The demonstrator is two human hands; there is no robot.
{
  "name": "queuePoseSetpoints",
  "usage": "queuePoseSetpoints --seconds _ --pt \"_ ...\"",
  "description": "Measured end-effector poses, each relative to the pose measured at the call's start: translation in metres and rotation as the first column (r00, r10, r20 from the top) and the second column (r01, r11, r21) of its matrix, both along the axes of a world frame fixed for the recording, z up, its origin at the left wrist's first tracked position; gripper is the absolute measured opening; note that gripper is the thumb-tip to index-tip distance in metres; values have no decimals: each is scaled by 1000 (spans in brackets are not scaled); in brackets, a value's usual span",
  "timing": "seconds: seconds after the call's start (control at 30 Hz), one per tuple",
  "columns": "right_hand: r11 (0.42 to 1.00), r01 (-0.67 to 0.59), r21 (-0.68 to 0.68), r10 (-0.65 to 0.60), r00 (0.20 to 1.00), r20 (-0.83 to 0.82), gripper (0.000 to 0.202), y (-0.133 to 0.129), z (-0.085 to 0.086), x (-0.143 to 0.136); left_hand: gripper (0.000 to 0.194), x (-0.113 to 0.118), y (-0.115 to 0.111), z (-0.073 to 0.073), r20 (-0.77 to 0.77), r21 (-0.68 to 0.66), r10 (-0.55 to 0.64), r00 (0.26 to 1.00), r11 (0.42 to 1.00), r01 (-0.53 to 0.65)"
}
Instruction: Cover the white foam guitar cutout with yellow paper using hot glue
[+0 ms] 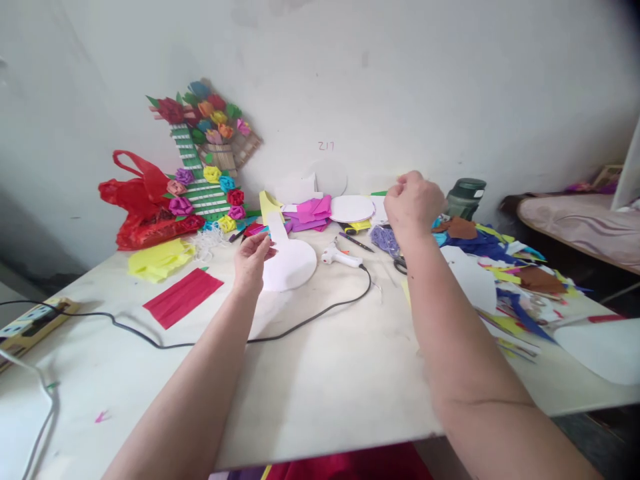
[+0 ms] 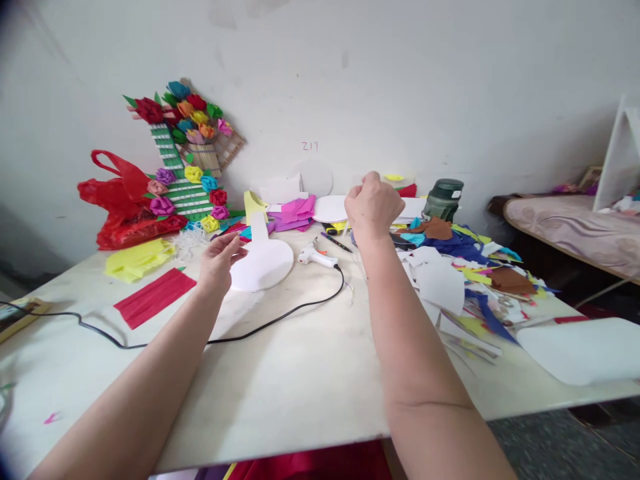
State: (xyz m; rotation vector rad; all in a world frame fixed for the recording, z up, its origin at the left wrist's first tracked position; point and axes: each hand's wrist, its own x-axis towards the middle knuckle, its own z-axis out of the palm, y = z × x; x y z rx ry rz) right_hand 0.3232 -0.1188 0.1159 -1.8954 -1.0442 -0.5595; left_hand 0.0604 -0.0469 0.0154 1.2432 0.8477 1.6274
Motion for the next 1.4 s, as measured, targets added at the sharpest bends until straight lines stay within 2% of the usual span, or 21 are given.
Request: queuePoseSetpoints --seconds 0.1,0.17,0.23,0.3,0.37,0.43,0.5,0.57,0.63,0.7,0.73,0.77,0.83,0.9,0.93,1.0,1.07,1.2,1.4 --pt "991 -94 95 98 995 -33 32 -3 5 -9 35 -4 0 7 -27 74 22 999 997 -20" --pt "970 -209 126 222 970 -97 34 4 0 -16 34 -6 1 13 -86 138 41 995 990 -29" --pt "912 -384 145 408 886 -219 33 16 -12 -26 32 -10 4 19 -184 210 65 981 977 -25" --pt "807 -555 203 586 709 -391 29 30 -29 -41 27 -14 9 22 -318 293 91 944 956 6" --pt "680 -685 263 682 459 -569 23 40 -48 -59 20 -19 13 22 -447 360 131 885 932 44" --pt "574 -754 320 667 203 -717 17 46 -67 -76 18 -25 14 16 -539 357 148 829 932 66" --pt "477 -807 347 605 15 -796 10 50 -85 -87 20 -32 15 5 -607 264 101 788 961 80" --pt "392 -846 361 575 -81 -814 8 52 -100 -92 23 -40 16 -8 -665 204 67 744 974 95" --pt "355 -853 383 581 -120 -805 8 56 -111 -92 25 -49 18 -19 -746 174 43 665 976 132" --pt "360 -856 372 593 -98 -799 8 59 -119 -90 23 -56 21 -28 -805 182 58 591 971 153" --pt "373 -865 335 598 -51 -800 8 60 -122 -89 21 -59 22 -32 -817 193 68 573 968 160" --pt "393 -880 266 605 29 -796 9 61 -124 -89 18 -62 23 -34 -818 203 73 570 965 168" --pt "423 -905 48 658 270 -703 9 61 -127 -87 14 -64 24 -37 -810 221 77 581 958 181" --pt "458 -861 -223 744 508 -434 10 60 -129 -86 14 -65 24 -38 -817 237 90 570 953 189" --pt "480 -809 -340 778 572 -261 11 60 -130 -86 14 -65 24 -38 -828 244 101 552 951 191" --pt "515 -696 -500 809 587 16 13 59 -131 -85 13 -65 23 -38 -854 248 119 507 949 196" --pt "526 -625 -577 816 562 134 15 58 -132 -85 10 -65 22 -37 -870 243 124 478 950 196" --pt "524 -600 -605 817 554 158 15 60 -134 -84 7 -68 21 -35 -889 233 130 440 954 189" --pt "496 -652 -574 843 521 136 16 66 -140 -80 10 -71 19 -35 -902 219 124 414 957 190"
